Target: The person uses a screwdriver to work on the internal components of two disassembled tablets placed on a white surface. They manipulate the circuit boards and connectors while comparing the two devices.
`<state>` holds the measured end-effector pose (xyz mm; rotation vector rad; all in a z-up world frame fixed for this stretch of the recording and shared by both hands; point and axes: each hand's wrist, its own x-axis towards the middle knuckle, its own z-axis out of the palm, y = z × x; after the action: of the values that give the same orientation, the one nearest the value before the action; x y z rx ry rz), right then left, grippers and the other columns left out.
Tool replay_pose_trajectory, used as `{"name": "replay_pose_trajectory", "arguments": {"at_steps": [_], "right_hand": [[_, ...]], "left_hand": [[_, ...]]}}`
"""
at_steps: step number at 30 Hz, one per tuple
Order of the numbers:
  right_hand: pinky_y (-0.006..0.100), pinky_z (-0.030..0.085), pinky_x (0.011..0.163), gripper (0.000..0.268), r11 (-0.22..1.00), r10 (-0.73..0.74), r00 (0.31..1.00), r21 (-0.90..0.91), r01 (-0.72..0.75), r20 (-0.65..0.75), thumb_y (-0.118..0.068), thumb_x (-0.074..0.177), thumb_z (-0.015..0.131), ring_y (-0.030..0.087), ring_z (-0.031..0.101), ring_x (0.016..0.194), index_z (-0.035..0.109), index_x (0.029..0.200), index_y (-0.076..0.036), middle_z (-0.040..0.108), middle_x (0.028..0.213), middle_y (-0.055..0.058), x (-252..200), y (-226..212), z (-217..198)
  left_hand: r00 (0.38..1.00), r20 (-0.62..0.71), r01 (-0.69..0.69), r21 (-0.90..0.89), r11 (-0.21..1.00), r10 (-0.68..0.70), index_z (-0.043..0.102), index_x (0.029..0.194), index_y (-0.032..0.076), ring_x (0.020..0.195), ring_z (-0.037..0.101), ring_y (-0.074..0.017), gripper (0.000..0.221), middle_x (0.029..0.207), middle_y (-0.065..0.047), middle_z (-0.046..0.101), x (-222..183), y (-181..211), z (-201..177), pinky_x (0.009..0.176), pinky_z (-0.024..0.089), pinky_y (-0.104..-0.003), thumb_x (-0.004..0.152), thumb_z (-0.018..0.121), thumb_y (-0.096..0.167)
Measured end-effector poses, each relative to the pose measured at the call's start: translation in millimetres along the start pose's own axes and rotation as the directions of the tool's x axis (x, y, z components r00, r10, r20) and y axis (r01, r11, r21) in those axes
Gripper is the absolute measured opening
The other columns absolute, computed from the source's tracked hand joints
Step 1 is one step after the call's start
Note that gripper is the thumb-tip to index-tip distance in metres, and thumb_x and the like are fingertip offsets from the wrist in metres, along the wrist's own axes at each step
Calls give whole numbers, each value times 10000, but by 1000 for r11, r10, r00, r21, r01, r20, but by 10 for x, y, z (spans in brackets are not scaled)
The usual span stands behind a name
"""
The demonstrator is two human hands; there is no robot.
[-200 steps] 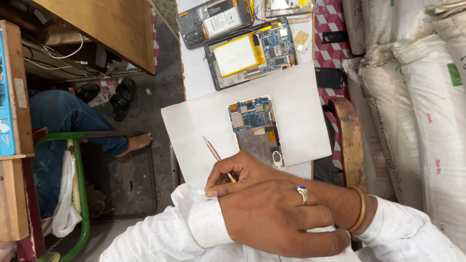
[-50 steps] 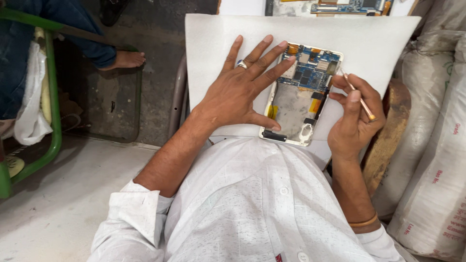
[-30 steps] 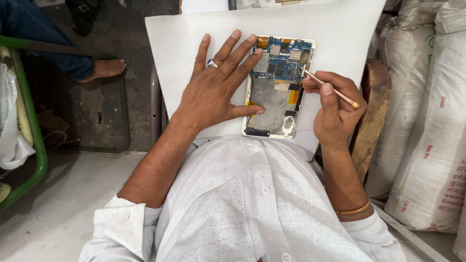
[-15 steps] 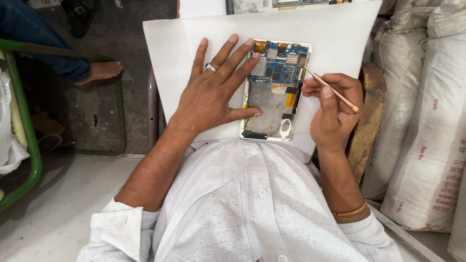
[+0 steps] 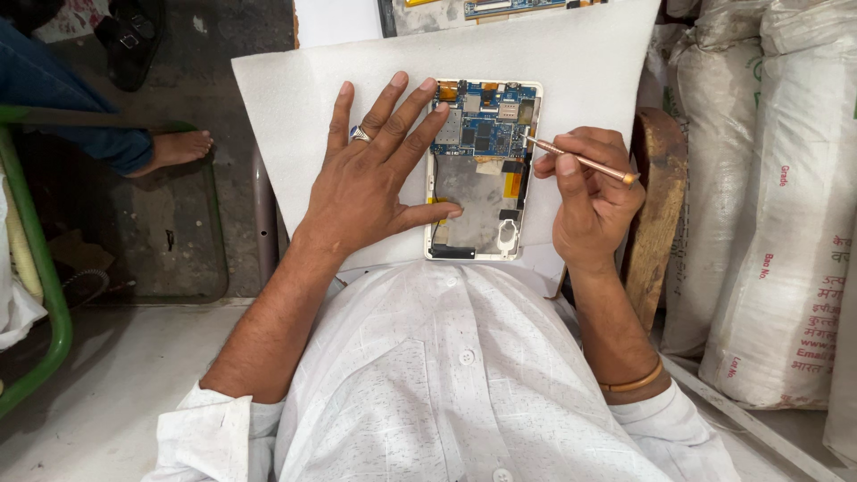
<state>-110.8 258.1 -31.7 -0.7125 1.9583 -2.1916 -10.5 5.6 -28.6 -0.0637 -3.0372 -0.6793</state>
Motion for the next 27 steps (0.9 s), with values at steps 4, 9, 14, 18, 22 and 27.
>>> {"name": "replay_pose_trajectory", "arguments": {"at_steps": [4,9,14,18,22,27], "right_hand": [[291,629,807,189,999,37,999,-12,-37,4,-90,1102,675,153,715,909,644,1258,13,688,1095,131,-2,11,-12],[283,624,834,335,997,80,997,-5,-80,3,-59,1107,701,150,718,932,499,1371,-17,717,1086,167,-26,17,-40],[272,617,845,488,994,112,994,16,-112,-10,-35,1122,692,162,730,932,354,1474,-35,742,1077,186,-3,-11,-37],[272,628,812,679,985,150,988,88,-146,-35,-48,1091,689,153,740,883,235,1594,-82,746,1057,168,28,-47,-28],[280,638,797,717,977,185,983,111,-183,-9,-39,1088,688,158,745,887,209,1621,-81,748,1034,161,95,-95,-70],[296,655,812,619,989,8,998,-145,1,67,-15,1158,662,183,767,926,218,1583,-92,755,1056,176,351,-118,-159]], "left_hand": [[1000,9,12,-4,1000,-12,312,1618,289,1573,148,-184,1157,1706,15,242,6,5,-11,1289,-48,-515,697,599,927],[1000,14,16,-16,1000,-16,310,1612,286,1566,144,-185,1142,1699,17,232,8,8,5,1283,-45,-520,700,583,918],[1000,4,13,17,1000,-14,339,1616,301,1572,154,-173,984,1706,30,239,18,-3,30,1291,-37,-520,832,558,854],[1000,0,15,19,1000,-15,353,1605,302,1574,150,-173,935,1704,34,251,1,-7,45,1290,-38,-526,862,558,830],[999,-35,7,12,1000,-7,420,1586,283,1572,164,-179,897,1697,21,284,13,-2,58,1294,-30,-519,877,580,808],[994,-113,12,26,1000,-9,532,1477,279,1569,255,-179,697,1643,33,404,32,1,24,1320,29,-490,947,692,701]]}}
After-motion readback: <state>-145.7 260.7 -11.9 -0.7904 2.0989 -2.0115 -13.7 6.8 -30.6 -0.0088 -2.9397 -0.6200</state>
